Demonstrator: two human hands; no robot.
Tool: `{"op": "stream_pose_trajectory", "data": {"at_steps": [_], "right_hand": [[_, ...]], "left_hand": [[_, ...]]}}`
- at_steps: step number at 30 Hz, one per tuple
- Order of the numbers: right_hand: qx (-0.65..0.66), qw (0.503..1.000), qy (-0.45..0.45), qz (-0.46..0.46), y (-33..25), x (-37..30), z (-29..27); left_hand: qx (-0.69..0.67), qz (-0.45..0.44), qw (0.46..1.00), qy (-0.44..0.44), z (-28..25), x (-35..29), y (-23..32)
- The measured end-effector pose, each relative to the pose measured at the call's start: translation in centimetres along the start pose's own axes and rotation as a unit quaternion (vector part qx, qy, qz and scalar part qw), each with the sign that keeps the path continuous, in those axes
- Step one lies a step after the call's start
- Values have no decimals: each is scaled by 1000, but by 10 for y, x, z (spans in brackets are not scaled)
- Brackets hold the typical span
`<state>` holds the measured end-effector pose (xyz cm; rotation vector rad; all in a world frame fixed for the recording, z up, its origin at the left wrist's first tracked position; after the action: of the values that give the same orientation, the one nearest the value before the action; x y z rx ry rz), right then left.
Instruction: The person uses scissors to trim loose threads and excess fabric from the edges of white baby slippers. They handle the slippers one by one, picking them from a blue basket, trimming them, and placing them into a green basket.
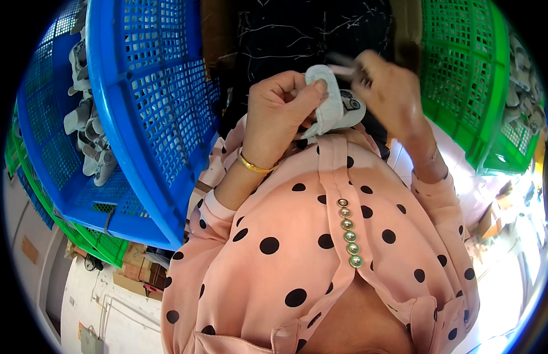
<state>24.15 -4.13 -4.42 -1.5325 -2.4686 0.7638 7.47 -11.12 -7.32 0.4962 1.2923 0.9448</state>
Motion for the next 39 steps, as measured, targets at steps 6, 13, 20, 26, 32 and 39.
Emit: {"op": "stream_pose_trajectory", "data": {"at_steps": [6,13,20,26,32,39], "right_hand": [[24,996,87,-26,3,-8,-25],[-127,975,100,-153,-14,-13,-26],[-171,961,111,-189,-22,-9,-29],[-204,955,100,-193,-28,-10,-33],[-195,956,110,-190,-31,-10,-32],[-129,968,141,-161,-18,-18,-12]], "left_hand": [[-54,-8,999,-1,-5,8,-5],[-49,-12,999,-9,-3,7,-3],[-34,-7,999,-7,-4,6,-3],[-28,-3,1000,-5,-3,5,-2],[-16,-7,1000,-22,-4,3,-2],[-43,-27,997,-55,2,1,-5]]}}
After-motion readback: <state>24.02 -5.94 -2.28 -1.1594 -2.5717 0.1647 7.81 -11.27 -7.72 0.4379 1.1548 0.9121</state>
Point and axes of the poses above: each hand's wrist, its own x-axis towards the middle knuckle, its own z-axis out of the palm, y = z × x, the point moved 5 cm from there along x, towards the middle knuckle, and after that the axes turned 2 degrees about y, right-handed, at the moved point
